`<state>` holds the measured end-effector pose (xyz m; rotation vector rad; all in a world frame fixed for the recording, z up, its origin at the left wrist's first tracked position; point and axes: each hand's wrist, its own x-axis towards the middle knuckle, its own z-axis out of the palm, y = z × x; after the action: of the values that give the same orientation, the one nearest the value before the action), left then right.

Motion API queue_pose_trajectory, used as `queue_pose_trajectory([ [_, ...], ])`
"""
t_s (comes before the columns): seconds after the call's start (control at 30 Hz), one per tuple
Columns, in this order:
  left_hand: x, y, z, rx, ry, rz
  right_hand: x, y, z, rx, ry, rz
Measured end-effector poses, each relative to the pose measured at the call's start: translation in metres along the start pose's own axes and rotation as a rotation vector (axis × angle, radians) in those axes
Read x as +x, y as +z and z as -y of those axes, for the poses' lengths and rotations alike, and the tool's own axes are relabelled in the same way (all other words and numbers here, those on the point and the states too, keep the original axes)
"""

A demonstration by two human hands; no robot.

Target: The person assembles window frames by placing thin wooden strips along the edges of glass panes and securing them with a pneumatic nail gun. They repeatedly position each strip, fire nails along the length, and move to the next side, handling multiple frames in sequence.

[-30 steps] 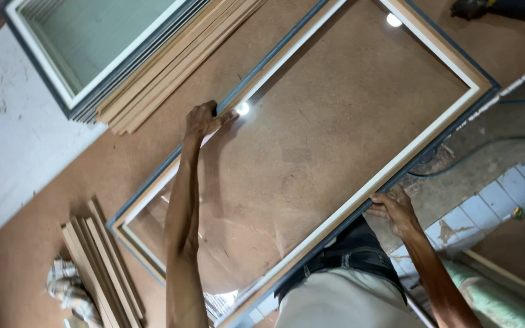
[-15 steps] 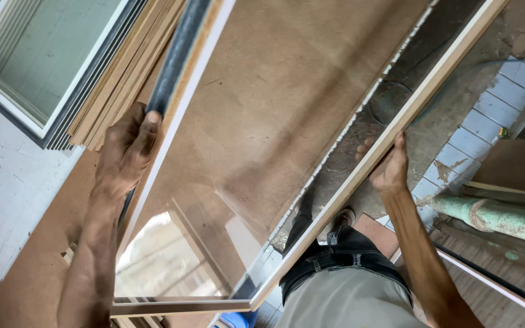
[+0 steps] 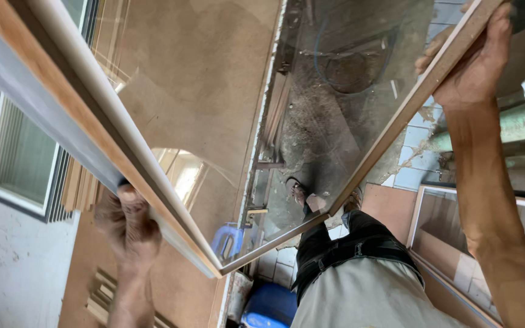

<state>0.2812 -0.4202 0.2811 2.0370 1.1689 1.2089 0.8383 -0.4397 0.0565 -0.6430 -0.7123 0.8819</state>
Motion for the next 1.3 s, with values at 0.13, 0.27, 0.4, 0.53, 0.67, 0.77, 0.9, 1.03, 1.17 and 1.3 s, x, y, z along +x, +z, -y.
queue_pose_trajectory([
  [0.13,-0.022,0.05,-0.011,-0.143,-0.022,0.034,-0.046,-0.043,0.049,-0.111,-0.131,-0.056],
  [0.27,-0.014,0.099,-0.01,-0.151,0.11,0.117,-0.127,-0.082,0.08,-0.223,-0.24,-0.253],
  [0.4,0.007,0.181,0.017,-0.097,0.347,0.26,-0.233,-0.125,0.097,-0.016,-0.275,-0.651],
  [0.53,-0.016,0.299,0.062,-0.307,0.342,0.517,-0.382,-0.139,0.088,-0.375,-0.372,-0.867],
  [0.67,-0.074,0.417,0.099,-0.606,0.136,0.867,-0.537,-0.12,0.03,-0.374,-0.36,-1.083],
  [0.77,-0.124,0.489,0.107,-0.701,0.018,1.078,-0.611,-0.094,-0.016,0.121,-0.406,-1.219],
  [0.9,-0.177,0.581,0.099,-0.801,-0.255,1.318,-0.655,-0.053,-0.07,0.494,-0.439,-1.5],
  [1.03,-0.228,0.68,0.068,-0.907,-0.22,1.413,-0.653,-0.08,-0.083,0.414,-0.715,-1.624],
  [1.17,-0.272,0.74,0.044,-0.926,-0.274,1.506,-0.651,-0.114,-0.067,0.473,-0.757,-1.72],
  [1.3,-0.303,0.78,0.02,-0.873,-0.456,1.596,-0.658,-0.13,-0.049,0.505,-0.849,-1.753],
])
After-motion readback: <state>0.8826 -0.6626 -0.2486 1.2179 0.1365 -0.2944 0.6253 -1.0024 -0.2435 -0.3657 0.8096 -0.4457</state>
